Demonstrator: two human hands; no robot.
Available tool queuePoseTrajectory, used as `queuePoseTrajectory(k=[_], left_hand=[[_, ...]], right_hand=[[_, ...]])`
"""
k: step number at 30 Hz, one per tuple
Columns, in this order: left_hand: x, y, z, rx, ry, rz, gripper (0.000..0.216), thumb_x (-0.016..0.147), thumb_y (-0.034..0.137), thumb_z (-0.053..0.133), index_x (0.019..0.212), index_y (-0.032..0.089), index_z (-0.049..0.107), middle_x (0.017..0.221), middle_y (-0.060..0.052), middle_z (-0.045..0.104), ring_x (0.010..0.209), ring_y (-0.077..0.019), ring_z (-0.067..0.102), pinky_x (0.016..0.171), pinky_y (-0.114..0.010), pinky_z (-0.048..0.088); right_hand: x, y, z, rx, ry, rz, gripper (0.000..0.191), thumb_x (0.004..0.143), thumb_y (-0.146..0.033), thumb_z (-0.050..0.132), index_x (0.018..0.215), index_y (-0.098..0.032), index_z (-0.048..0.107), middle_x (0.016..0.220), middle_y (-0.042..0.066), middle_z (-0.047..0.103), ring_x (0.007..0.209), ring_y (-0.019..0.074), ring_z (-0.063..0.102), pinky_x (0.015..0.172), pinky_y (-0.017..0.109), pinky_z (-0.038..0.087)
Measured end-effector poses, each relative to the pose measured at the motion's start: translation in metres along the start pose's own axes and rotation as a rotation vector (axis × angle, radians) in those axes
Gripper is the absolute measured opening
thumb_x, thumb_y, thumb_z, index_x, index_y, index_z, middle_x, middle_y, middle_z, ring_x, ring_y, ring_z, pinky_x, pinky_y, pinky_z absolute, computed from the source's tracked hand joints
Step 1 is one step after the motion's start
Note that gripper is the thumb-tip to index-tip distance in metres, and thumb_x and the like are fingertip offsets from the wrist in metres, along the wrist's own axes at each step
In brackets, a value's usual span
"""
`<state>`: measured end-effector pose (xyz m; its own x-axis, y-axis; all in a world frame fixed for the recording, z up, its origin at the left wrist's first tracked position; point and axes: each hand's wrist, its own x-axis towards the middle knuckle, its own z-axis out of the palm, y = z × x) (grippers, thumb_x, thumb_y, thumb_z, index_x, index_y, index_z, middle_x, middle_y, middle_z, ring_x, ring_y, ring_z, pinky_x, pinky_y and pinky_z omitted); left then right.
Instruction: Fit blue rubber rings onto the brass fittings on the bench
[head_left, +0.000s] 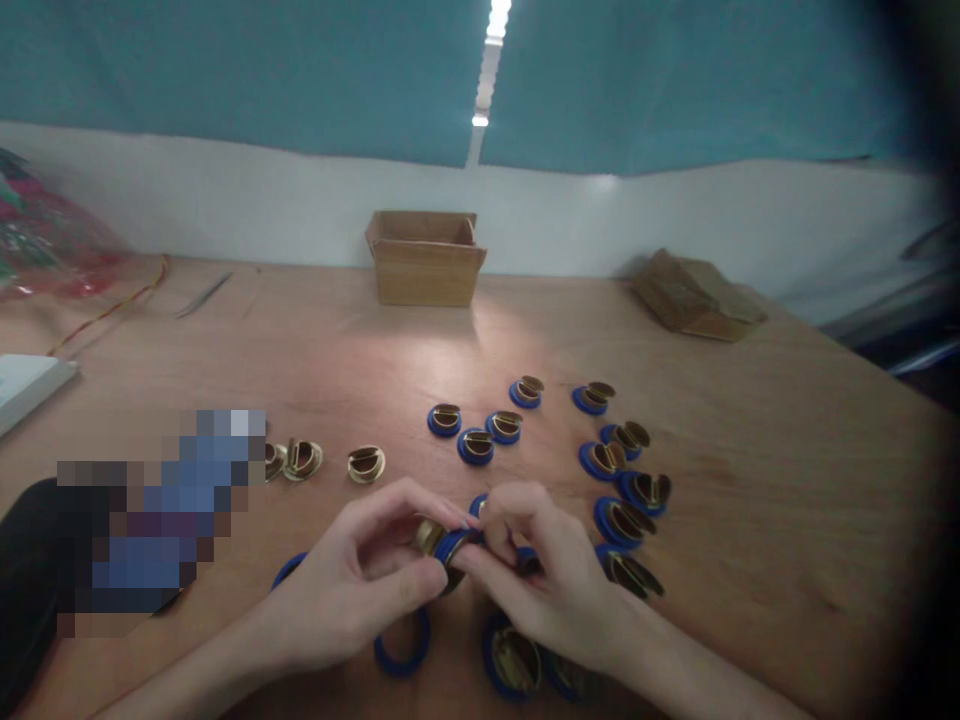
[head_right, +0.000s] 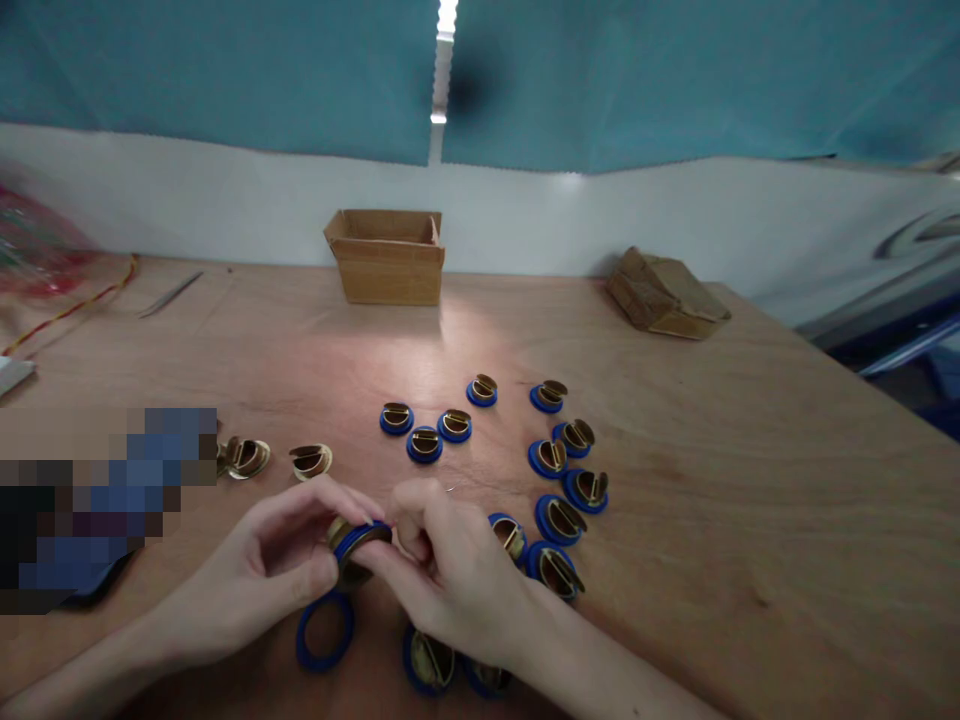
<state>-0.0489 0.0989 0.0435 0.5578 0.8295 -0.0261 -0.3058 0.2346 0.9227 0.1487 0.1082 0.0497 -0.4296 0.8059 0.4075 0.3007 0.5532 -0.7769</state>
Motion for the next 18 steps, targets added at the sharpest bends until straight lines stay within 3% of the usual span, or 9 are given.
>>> queuePoseTrajectory(k=[5, 9, 13, 18], left_hand=[[0.001, 0.002, -0.003, 0.058, 0.023, 0.055, 0.019, 0.089, 0.022, 0.066, 0.107, 0.028, 0.068, 0.113, -0.002, 0.067, 0.111, -0.0176, 0.061, 0.098, -0.031, 0.045], [0.000, 0.005, -0.002, 0.162, 0.056, 0.081, 0.023, 0.086, 0.014, 0.069, 0.102, 0.029, 0.070, 0.117, -0.001, 0.067, 0.115, -0.0179, 0.061, 0.099, -0.031, 0.046], [0.000, 0.011, -0.004, 0.487, 0.168, 0.175, 0.026, 0.081, 0.011, 0.071, 0.101, 0.028, 0.071, 0.117, -0.002, 0.067, 0.113, -0.0194, 0.062, 0.096, -0.031, 0.049], [0.006, 0.021, -0.022, 0.926, 0.420, 0.298, 0.024, 0.087, 0.017, 0.065, 0.109, 0.025, 0.069, 0.120, -0.006, 0.066, 0.113, -0.0231, 0.062, 0.098, -0.040, 0.049]], right_hand=[[0.003, -0.003, 0.004, 0.150, -0.002, 0.158, 0.029, 0.086, -0.010, 0.058, 0.094, -0.027, 0.036, 0.063, -0.012, 0.029, 0.046, 0.0054, 0.034, 0.044, 0.017, 0.026], [0.004, -0.003, 0.001, 0.109, -0.012, 0.189, 0.031, 0.084, -0.013, 0.061, 0.101, -0.027, 0.039, 0.061, -0.013, 0.030, 0.046, 0.0068, 0.034, 0.044, 0.019, 0.025], [0.004, -0.001, -0.005, 0.055, -0.028, 0.120, 0.036, 0.082, -0.011, 0.059, 0.109, -0.026, 0.041, 0.062, -0.012, 0.034, 0.047, 0.0084, 0.037, 0.045, 0.021, 0.027], [0.006, 0.001, -0.009, 0.062, 0.035, 0.143, 0.026, 0.087, -0.011, 0.052, 0.108, -0.024, 0.042, 0.060, -0.011, 0.034, 0.047, 0.0098, 0.038, 0.046, 0.023, 0.032]])
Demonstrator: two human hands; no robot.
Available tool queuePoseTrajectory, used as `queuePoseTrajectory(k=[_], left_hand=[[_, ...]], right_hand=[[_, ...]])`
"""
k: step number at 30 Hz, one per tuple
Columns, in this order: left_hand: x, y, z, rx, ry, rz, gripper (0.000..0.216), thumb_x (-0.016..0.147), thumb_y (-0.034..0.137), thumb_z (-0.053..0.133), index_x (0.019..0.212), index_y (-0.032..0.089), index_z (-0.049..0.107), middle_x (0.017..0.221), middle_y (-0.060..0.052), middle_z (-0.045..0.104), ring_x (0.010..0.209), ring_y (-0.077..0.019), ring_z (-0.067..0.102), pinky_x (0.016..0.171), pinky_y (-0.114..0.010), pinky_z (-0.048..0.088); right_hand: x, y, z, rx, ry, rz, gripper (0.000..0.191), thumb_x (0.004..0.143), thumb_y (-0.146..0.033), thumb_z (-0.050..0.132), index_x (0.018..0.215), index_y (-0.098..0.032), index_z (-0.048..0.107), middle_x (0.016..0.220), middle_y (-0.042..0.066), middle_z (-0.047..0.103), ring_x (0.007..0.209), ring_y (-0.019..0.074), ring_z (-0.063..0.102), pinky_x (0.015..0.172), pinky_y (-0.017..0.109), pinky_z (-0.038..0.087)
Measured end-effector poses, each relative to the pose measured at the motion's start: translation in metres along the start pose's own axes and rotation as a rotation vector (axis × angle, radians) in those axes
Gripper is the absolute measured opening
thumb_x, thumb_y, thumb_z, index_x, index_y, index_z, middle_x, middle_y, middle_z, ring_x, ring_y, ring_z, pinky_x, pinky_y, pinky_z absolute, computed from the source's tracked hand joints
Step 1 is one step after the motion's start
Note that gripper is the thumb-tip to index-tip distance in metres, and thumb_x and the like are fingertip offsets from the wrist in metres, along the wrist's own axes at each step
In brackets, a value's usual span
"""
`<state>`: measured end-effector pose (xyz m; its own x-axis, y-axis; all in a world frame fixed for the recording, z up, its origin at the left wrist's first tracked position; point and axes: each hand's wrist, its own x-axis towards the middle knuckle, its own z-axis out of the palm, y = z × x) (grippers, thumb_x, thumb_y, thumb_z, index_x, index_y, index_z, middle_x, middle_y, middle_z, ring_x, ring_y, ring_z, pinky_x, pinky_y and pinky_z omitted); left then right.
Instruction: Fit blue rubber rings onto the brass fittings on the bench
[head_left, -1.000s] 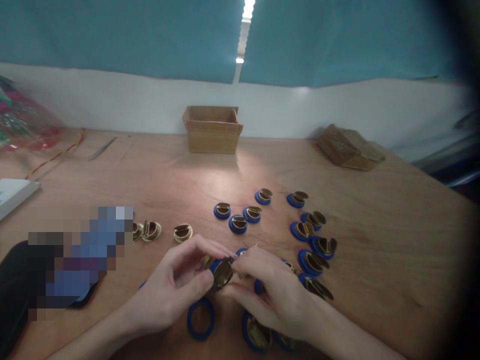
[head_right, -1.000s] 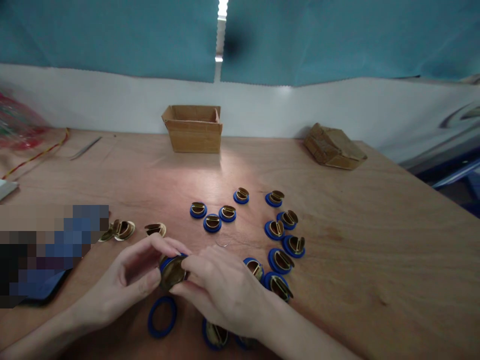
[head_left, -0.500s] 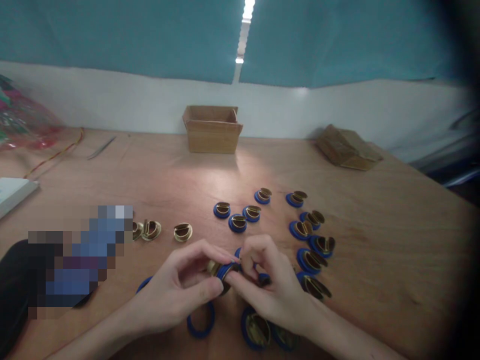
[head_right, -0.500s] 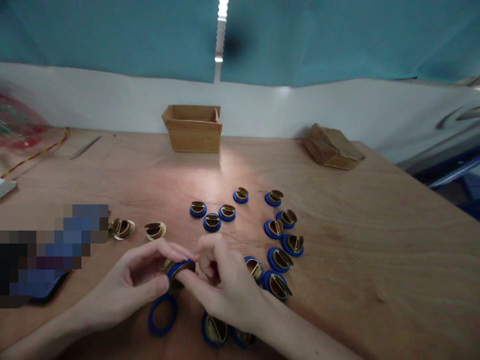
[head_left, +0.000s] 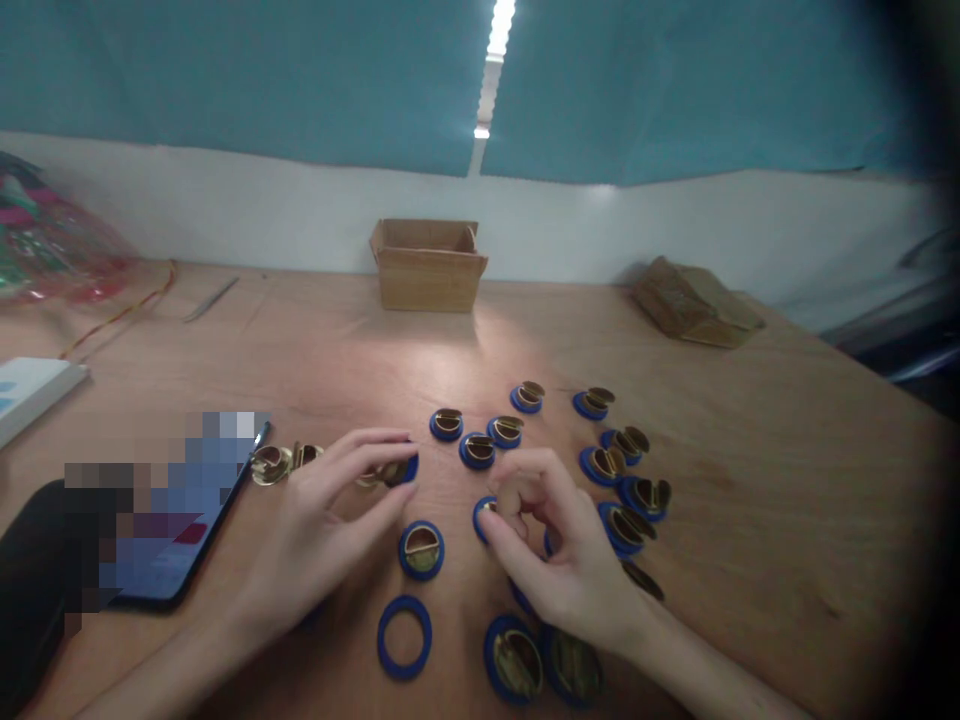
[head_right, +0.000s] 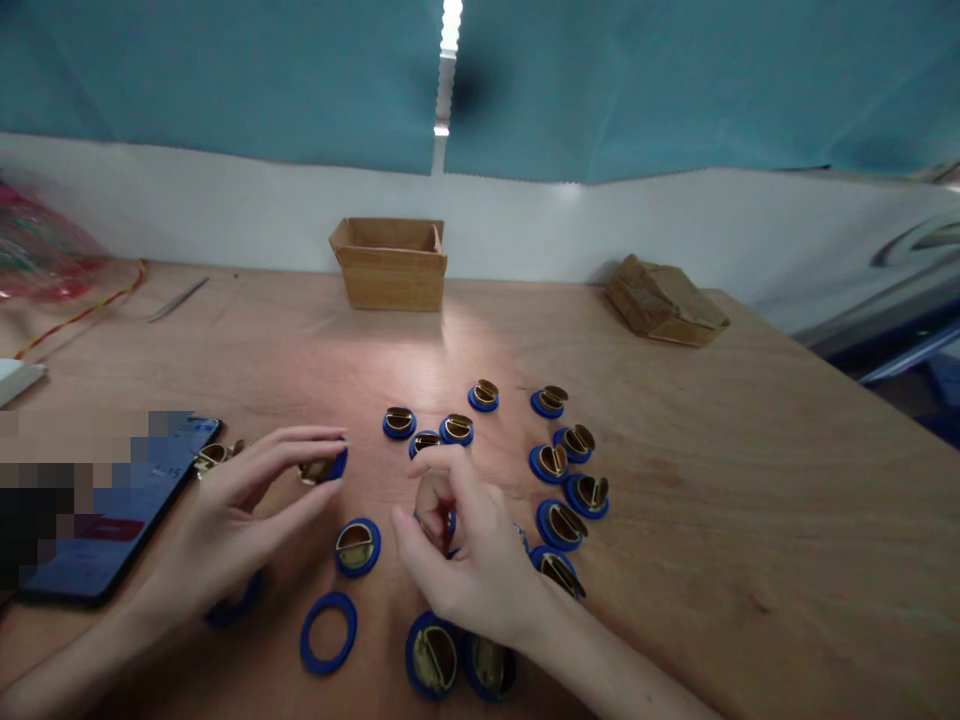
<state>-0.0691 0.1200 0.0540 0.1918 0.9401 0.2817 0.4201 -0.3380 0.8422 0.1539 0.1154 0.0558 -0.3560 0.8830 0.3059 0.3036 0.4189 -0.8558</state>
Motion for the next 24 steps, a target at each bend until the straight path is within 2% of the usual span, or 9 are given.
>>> queuePoseTrajectory(k=[2, 5, 8, 11, 15, 21, 24], left_hand=[[0.006, -0.008, -0.006, 0.140, 0.088, 0.035, 0.027, 0.088, 0.019, 0.064, 0.115, 0.024, 0.066, 0.121, -0.007, 0.066, 0.113, -0.0244, 0.061, 0.099, -0.043, 0.048], [0.011, -0.020, -0.013, 0.232, 0.180, 0.021, 0.034, 0.088, 0.021, 0.063, 0.122, 0.024, 0.061, 0.122, -0.007, 0.065, 0.109, -0.0240, 0.063, 0.097, -0.044, 0.050], [0.015, -0.030, -0.015, 0.299, 0.198, -0.012, 0.038, 0.089, 0.020, 0.062, 0.127, 0.023, 0.056, 0.123, -0.007, 0.065, 0.108, -0.0231, 0.063, 0.097, -0.044, 0.051], [0.019, -0.036, -0.015, 0.369, 0.199, 0.019, 0.034, 0.088, 0.018, 0.062, 0.122, 0.021, 0.058, 0.123, -0.008, 0.063, 0.113, -0.0244, 0.061, 0.099, -0.043, 0.050], [0.023, -0.038, -0.016, 0.468, 0.113, 0.030, 0.026, 0.088, 0.014, 0.059, 0.113, 0.019, 0.059, 0.119, -0.008, 0.062, 0.111, -0.0245, 0.061, 0.096, -0.041, 0.050], [0.022, -0.044, -0.022, 0.550, -0.067, 0.012, 0.026, 0.091, 0.017, 0.053, 0.116, 0.019, 0.058, 0.116, -0.010, 0.067, 0.105, -0.0263, 0.064, 0.090, -0.042, 0.053], [0.021, -0.053, -0.021, 0.594, -0.097, 0.008, 0.031, 0.091, 0.019, 0.052, 0.122, 0.017, 0.056, 0.119, -0.013, 0.067, 0.110, -0.0288, 0.065, 0.092, -0.045, 0.053]], right_hand=[[0.002, 0.000, -0.001, -0.001, 0.023, 0.025, 0.019, 0.090, -0.013, 0.049, 0.104, -0.023, 0.044, 0.060, -0.010, 0.035, 0.048, 0.0104, 0.040, 0.046, 0.023, 0.032], [0.005, 0.000, -0.002, -0.021, 0.043, 0.063, 0.009, 0.092, -0.015, 0.047, 0.098, -0.022, 0.047, 0.060, -0.009, 0.036, 0.049, 0.0108, 0.040, 0.045, 0.023, 0.032], [0.009, 0.000, -0.006, -0.095, 0.044, 0.119, 0.006, 0.093, -0.017, 0.046, 0.090, -0.022, 0.049, 0.060, -0.007, 0.040, 0.049, 0.0109, 0.041, 0.045, 0.024, 0.032], [0.014, 0.000, -0.013, -0.190, 0.039, 0.161, 0.009, 0.093, -0.017, 0.047, 0.085, -0.020, 0.051, 0.062, -0.006, 0.045, 0.051, 0.0114, 0.045, 0.048, 0.025, 0.034], [0.019, 0.000, -0.021, -0.270, 0.033, 0.155, 0.009, 0.091, -0.017, 0.048, 0.084, -0.019, 0.054, 0.064, -0.003, 0.051, 0.056, 0.0123, 0.050, 0.051, 0.025, 0.037], [0.020, -0.002, -0.026, -0.292, -0.053, 0.161, 0.013, 0.089, -0.013, 0.049, 0.079, -0.019, 0.055, 0.067, -0.002, 0.054, 0.059, 0.0126, 0.053, 0.051, 0.024, 0.039], [0.019, 0.002, -0.026, -0.334, -0.098, 0.147, 0.014, 0.086, -0.010, 0.050, 0.078, -0.019, 0.055, 0.067, -0.002, 0.056, 0.059, 0.0124, 0.054, 0.051, 0.023, 0.038]])
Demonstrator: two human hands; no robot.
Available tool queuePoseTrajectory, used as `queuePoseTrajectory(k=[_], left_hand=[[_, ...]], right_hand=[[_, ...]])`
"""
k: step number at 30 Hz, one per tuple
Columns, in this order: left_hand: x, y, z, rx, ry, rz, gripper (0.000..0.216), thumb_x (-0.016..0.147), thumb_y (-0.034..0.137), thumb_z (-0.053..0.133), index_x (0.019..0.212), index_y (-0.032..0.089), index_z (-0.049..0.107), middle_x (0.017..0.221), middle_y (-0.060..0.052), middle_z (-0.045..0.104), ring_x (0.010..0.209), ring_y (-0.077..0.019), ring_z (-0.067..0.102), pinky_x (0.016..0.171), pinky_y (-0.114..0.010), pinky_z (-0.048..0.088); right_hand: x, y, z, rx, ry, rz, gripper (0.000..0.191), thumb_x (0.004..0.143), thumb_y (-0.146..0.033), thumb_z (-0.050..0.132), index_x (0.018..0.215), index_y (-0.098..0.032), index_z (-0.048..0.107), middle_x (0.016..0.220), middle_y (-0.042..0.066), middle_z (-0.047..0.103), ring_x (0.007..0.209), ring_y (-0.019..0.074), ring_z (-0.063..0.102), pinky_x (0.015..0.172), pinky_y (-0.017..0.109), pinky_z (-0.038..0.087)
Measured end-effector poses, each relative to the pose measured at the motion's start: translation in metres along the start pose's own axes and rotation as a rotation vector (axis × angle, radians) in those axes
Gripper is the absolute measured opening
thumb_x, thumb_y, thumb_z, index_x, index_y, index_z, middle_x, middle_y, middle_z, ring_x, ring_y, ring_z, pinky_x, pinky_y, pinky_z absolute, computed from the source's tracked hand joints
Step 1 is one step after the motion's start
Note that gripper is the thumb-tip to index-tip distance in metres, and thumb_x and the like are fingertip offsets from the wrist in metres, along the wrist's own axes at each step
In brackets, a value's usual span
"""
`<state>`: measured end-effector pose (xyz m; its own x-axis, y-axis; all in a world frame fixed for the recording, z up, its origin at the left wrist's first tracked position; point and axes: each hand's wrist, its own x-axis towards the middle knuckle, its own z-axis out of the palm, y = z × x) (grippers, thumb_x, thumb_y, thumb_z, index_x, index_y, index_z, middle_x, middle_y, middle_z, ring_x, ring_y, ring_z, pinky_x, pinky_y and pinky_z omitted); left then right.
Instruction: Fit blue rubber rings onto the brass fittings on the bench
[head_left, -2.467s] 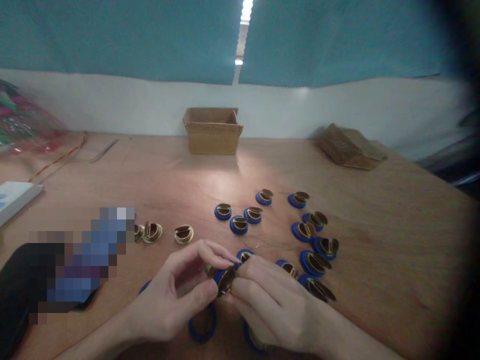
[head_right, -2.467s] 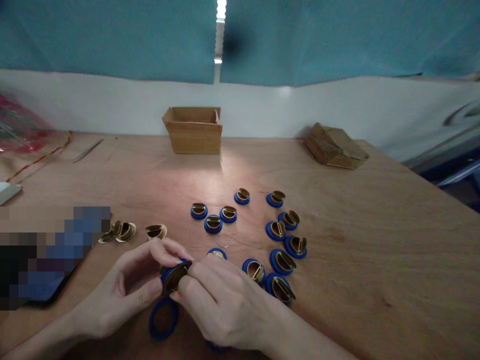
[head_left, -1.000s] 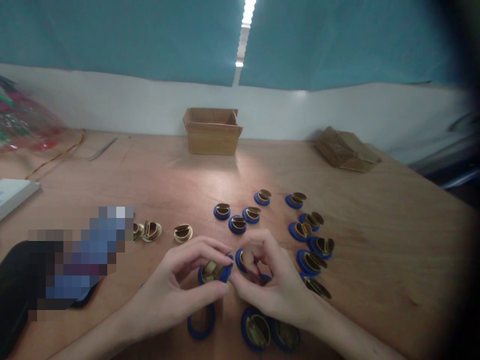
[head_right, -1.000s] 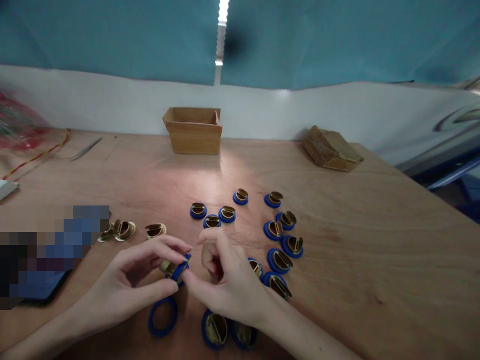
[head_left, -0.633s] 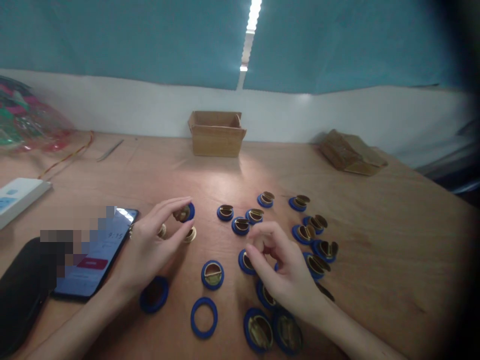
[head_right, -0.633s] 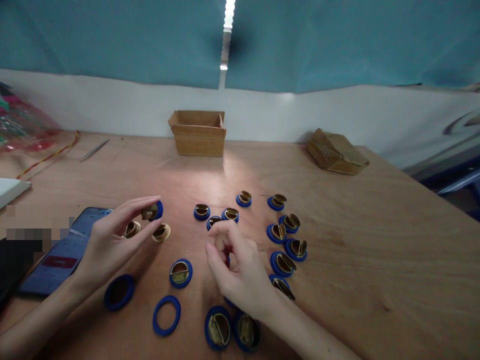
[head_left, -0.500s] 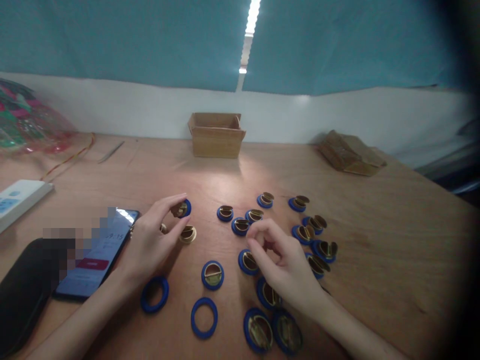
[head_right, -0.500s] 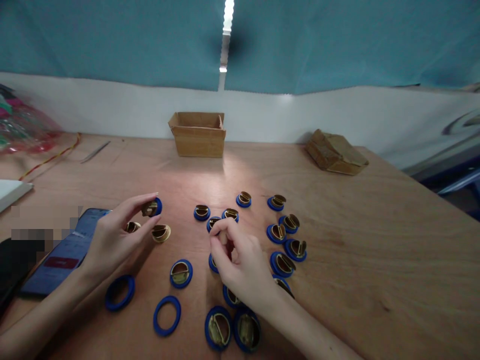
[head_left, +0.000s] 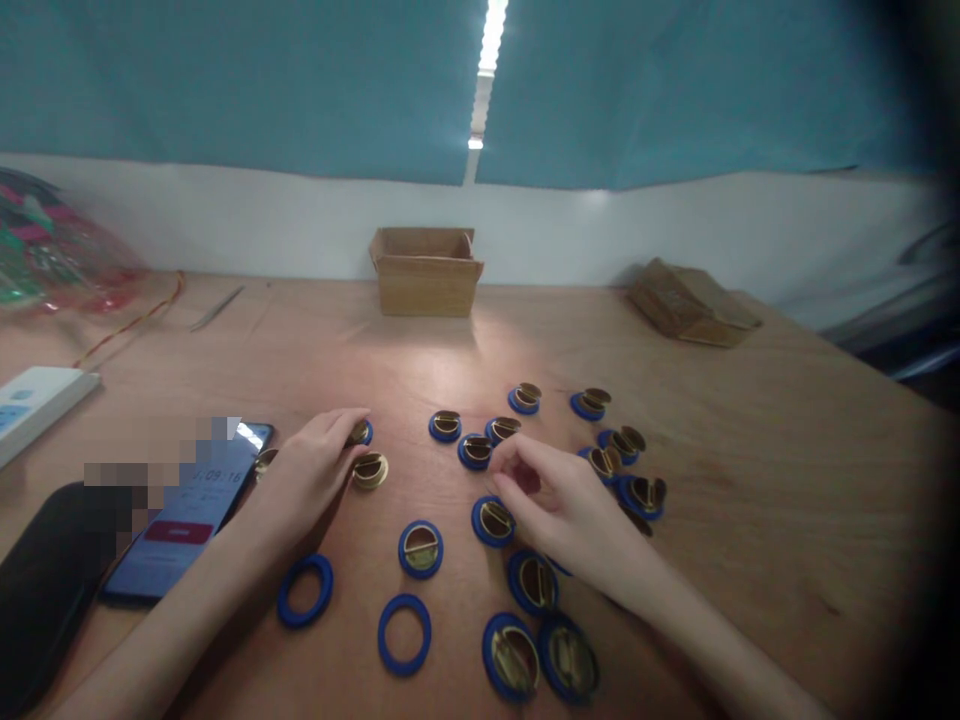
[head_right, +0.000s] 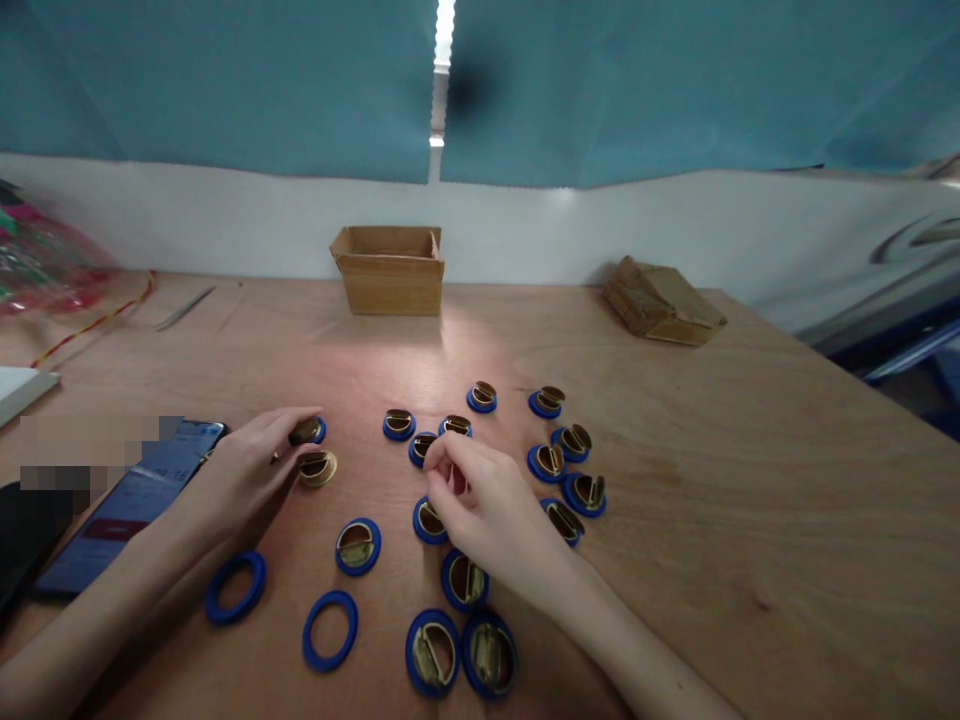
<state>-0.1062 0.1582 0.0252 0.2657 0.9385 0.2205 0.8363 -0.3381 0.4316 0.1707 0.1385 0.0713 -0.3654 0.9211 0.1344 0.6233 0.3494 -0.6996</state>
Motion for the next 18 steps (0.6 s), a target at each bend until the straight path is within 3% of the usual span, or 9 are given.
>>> queuePoseTrajectory(k=[5, 10, 15, 18], left_hand=[[-0.001, -0.002, 0.003, 0.105, 0.052, 0.028, 0.042, 0.093, 0.021, 0.048, 0.134, 0.011, 0.047, 0.131, -0.019, 0.061, 0.121, -0.0313, 0.058, 0.100, -0.050, 0.048], [0.000, 0.010, -0.020, 0.099, 0.131, 0.076, 0.033, 0.093, 0.025, 0.049, 0.123, 0.013, 0.054, 0.117, -0.016, 0.067, 0.109, -0.0310, 0.062, 0.094, -0.050, 0.049], [-0.001, 0.016, -0.035, 0.078, -0.052, 0.234, 0.022, 0.089, 0.031, 0.060, 0.106, 0.016, 0.062, 0.101, -0.010, 0.067, 0.098, -0.0270, 0.060, 0.085, -0.044, 0.050], [-0.002, 0.014, -0.030, 0.154, -0.102, 0.268, 0.023, 0.087, 0.030, 0.064, 0.104, 0.016, 0.064, 0.102, -0.011, 0.065, 0.098, -0.0283, 0.058, 0.084, -0.045, 0.050]], right_hand=[[-0.001, 0.003, 0.000, -0.019, -0.061, -0.059, 0.014, 0.087, -0.008, 0.049, 0.082, -0.019, 0.055, 0.069, -0.002, 0.057, 0.061, 0.0122, 0.055, 0.054, 0.023, 0.039], [-0.010, -0.020, 0.003, -0.159, -0.170, -0.293, 0.014, 0.090, -0.013, 0.052, 0.077, -0.018, 0.056, 0.074, 0.001, 0.059, 0.067, 0.0143, 0.055, 0.057, 0.026, 0.039], [-0.028, -0.043, 0.028, -0.320, -0.378, -0.529, 0.004, 0.088, -0.016, 0.061, 0.085, -0.018, 0.063, 0.084, 0.002, 0.068, 0.073, 0.0160, 0.059, 0.062, 0.028, 0.046], [-0.037, -0.037, 0.053, -0.421, -0.346, -0.683, 0.014, 0.091, -0.019, 0.060, 0.103, -0.016, 0.064, 0.102, 0.004, 0.071, 0.075, 0.0186, 0.061, 0.060, 0.031, 0.048]])
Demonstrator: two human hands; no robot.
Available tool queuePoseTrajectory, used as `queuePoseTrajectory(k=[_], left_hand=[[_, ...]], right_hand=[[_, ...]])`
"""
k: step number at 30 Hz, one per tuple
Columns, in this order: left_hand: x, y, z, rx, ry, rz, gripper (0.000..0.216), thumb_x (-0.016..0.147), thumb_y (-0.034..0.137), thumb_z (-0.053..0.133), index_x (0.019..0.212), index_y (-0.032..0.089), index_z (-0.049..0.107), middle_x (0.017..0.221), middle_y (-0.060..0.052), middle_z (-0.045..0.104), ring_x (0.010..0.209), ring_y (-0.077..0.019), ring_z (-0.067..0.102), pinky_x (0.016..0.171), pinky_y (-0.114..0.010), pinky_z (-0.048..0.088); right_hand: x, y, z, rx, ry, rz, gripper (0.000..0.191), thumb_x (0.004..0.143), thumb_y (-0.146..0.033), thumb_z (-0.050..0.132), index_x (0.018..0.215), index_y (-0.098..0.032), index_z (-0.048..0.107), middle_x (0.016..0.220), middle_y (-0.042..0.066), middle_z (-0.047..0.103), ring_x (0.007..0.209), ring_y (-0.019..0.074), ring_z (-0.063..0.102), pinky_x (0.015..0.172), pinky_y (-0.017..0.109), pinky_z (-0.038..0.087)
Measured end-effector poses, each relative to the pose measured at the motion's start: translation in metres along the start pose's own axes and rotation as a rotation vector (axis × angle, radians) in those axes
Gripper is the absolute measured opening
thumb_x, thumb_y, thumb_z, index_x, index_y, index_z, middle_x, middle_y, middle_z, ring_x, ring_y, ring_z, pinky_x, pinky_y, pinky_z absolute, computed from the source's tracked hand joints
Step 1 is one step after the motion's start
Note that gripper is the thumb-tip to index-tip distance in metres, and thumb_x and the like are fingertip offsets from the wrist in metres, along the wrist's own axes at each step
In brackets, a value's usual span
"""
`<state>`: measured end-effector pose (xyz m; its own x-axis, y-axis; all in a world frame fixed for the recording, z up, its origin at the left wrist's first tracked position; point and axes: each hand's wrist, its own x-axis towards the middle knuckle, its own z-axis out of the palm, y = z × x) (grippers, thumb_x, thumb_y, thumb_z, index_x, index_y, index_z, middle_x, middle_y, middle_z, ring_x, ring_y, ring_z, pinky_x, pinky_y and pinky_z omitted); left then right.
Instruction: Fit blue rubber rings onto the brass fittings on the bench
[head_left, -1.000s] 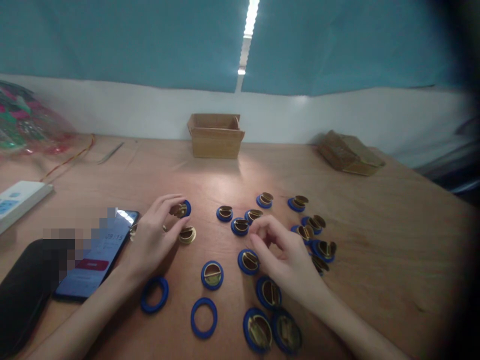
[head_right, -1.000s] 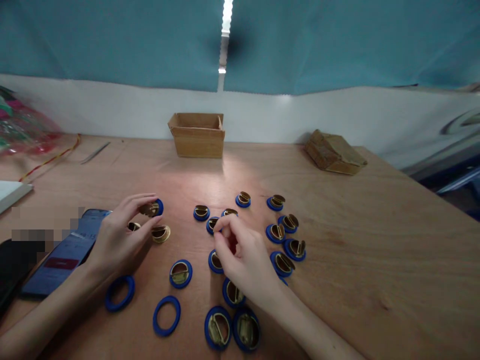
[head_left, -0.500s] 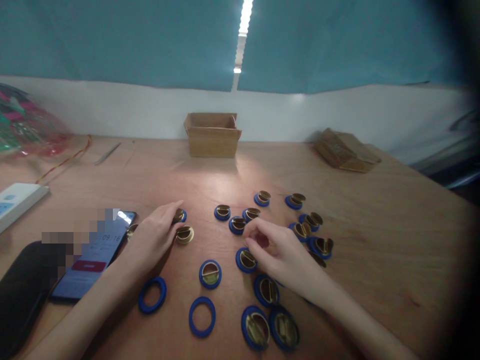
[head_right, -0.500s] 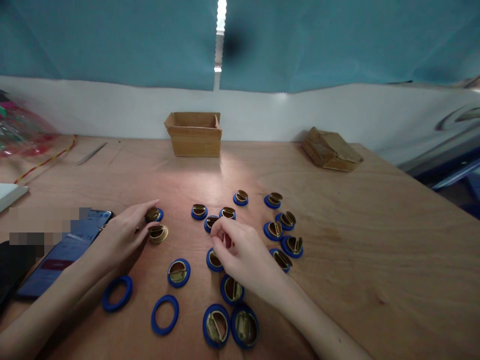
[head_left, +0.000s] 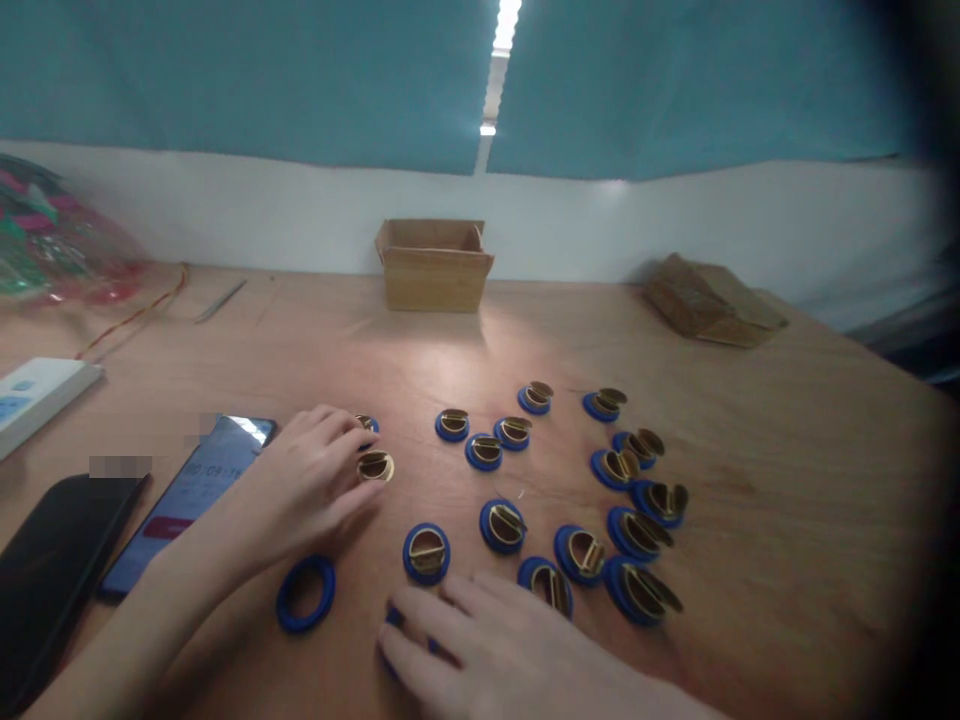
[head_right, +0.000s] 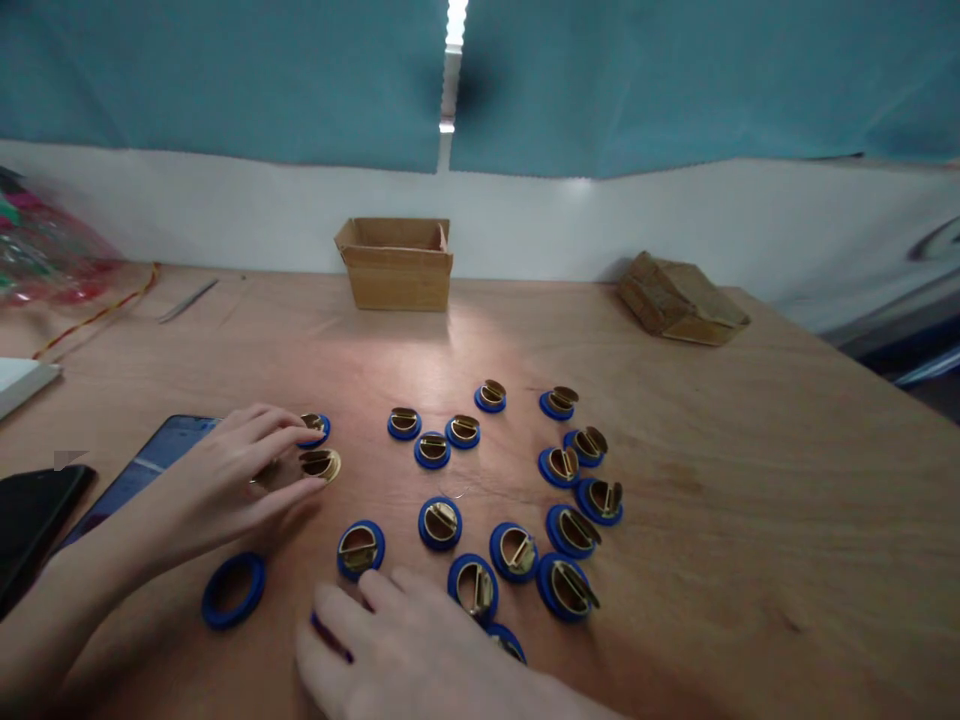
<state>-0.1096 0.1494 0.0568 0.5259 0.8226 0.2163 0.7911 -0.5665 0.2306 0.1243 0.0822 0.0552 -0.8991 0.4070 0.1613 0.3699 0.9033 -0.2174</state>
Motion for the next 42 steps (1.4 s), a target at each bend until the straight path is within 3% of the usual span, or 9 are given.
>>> queuePoseTrajectory(k=[5, 10, 13, 16, 20, 25, 32, 36, 42], left_hand=[[-0.002, -0.001, 0.015, 0.132, -0.073, 0.026, 0.013, 0.086, 0.026, 0.063, 0.094, 0.016, 0.066, 0.091, -0.011, 0.064, 0.089, -0.0282, 0.057, 0.077, -0.044, 0.051], [-0.004, 0.007, 0.026, 0.142, -0.082, 0.066, 0.009, 0.090, 0.020, 0.056, 0.092, 0.018, 0.064, 0.093, -0.010, 0.064, 0.090, -0.0260, 0.059, 0.078, -0.041, 0.052], [-0.003, 0.016, 0.027, 0.122, -0.124, 0.024, 0.005, 0.088, 0.018, 0.058, 0.092, 0.016, 0.061, 0.094, -0.011, 0.066, 0.088, -0.0264, 0.062, 0.077, -0.041, 0.053], [-0.001, 0.022, 0.027, 0.075, -0.172, -0.010, 0.004, 0.087, 0.019, 0.060, 0.090, 0.017, 0.059, 0.086, -0.008, 0.067, 0.079, -0.0259, 0.065, 0.070, -0.040, 0.055], [0.000, 0.022, 0.027, -0.075, -0.105, -0.037, 0.020, 0.090, 0.019, 0.055, 0.111, 0.017, 0.055, 0.097, -0.010, 0.069, 0.088, -0.0278, 0.068, 0.075, -0.042, 0.055], [-0.005, 0.026, 0.021, -0.345, -0.031, -0.104, 0.037, 0.091, 0.016, 0.056, 0.126, 0.023, 0.046, 0.111, -0.007, 0.065, 0.099, -0.0222, 0.067, 0.084, -0.035, 0.055], [-0.005, 0.036, 0.007, -0.544, 0.028, -0.159, 0.034, 0.089, 0.018, 0.064, 0.120, 0.026, 0.052, 0.105, 0.000, 0.063, 0.095, -0.0161, 0.064, 0.083, -0.030, 0.053], [-0.002, 0.038, 0.005, -0.515, 0.086, -0.103, 0.030, 0.088, 0.014, 0.062, 0.116, 0.024, 0.056, 0.096, 0.000, 0.059, 0.089, -0.0156, 0.062, 0.077, -0.029, 0.051], [-0.004, 0.035, 0.012, -0.379, 0.066, -0.117, 0.020, 0.089, 0.012, 0.057, 0.107, 0.020, 0.056, 0.112, -0.005, 0.057, 0.100, -0.0194, 0.060, 0.084, -0.033, 0.050]], right_hand=[[0.001, -0.003, 0.024, -0.081, 0.087, -0.048, 0.016, 0.087, -0.016, 0.065, 0.103, -0.012, 0.065, 0.087, 0.005, 0.072, 0.066, 0.0181, 0.060, 0.055, 0.030, 0.046], [0.006, 0.002, -0.007, 0.023, 0.115, -0.027, 0.014, 0.089, -0.011, 0.059, 0.101, -0.015, 0.066, 0.081, 0.001, 0.070, 0.062, 0.0156, 0.059, 0.054, 0.028, 0.046], [0.003, 0.015, -0.030, 0.194, 0.161, 0.173, 0.014, 0.089, -0.023, 0.064, 0.101, -0.018, 0.065, 0.103, 0.004, 0.071, 0.087, 0.0191, 0.065, 0.072, 0.029, 0.052], [-0.005, 0.031, -0.042, 0.377, 0.248, 0.336, 0.023, 0.088, -0.019, 0.064, 0.111, -0.020, 0.061, 0.106, 0.003, 0.069, 0.092, 0.0170, 0.065, 0.078, 0.027, 0.051], [-0.012, 0.049, -0.042, 0.426, 0.337, 0.555, 0.019, 0.088, -0.020, 0.063, 0.106, -0.023, 0.061, 0.087, 0.000, 0.066, 0.072, 0.0155, 0.062, 0.063, 0.027, 0.049], [-0.012, 0.054, -0.039, 0.439, 0.391, 0.636, 0.017, 0.086, -0.018, 0.062, 0.103, -0.022, 0.061, 0.080, 0.000, 0.065, 0.068, 0.0159, 0.062, 0.061, 0.028, 0.048], [-0.008, 0.048, -0.036, 0.498, 0.420, 0.685, 0.016, 0.088, -0.019, 0.060, 0.104, -0.022, 0.060, 0.082, -0.001, 0.065, 0.070, 0.0162, 0.063, 0.064, 0.029, 0.049], [-0.008, 0.047, -0.033, 0.526, 0.480, 0.691, 0.018, 0.088, -0.019, 0.060, 0.105, -0.023, 0.060, 0.084, -0.001, 0.064, 0.071, 0.0151, 0.062, 0.065, 0.029, 0.050], [-0.009, 0.052, -0.027, 0.539, 0.581, 0.710, 0.020, 0.089, -0.020, 0.060, 0.109, -0.025, 0.059, 0.094, -0.001, 0.064, 0.072, 0.0134, 0.061, 0.066, 0.028, 0.051]])
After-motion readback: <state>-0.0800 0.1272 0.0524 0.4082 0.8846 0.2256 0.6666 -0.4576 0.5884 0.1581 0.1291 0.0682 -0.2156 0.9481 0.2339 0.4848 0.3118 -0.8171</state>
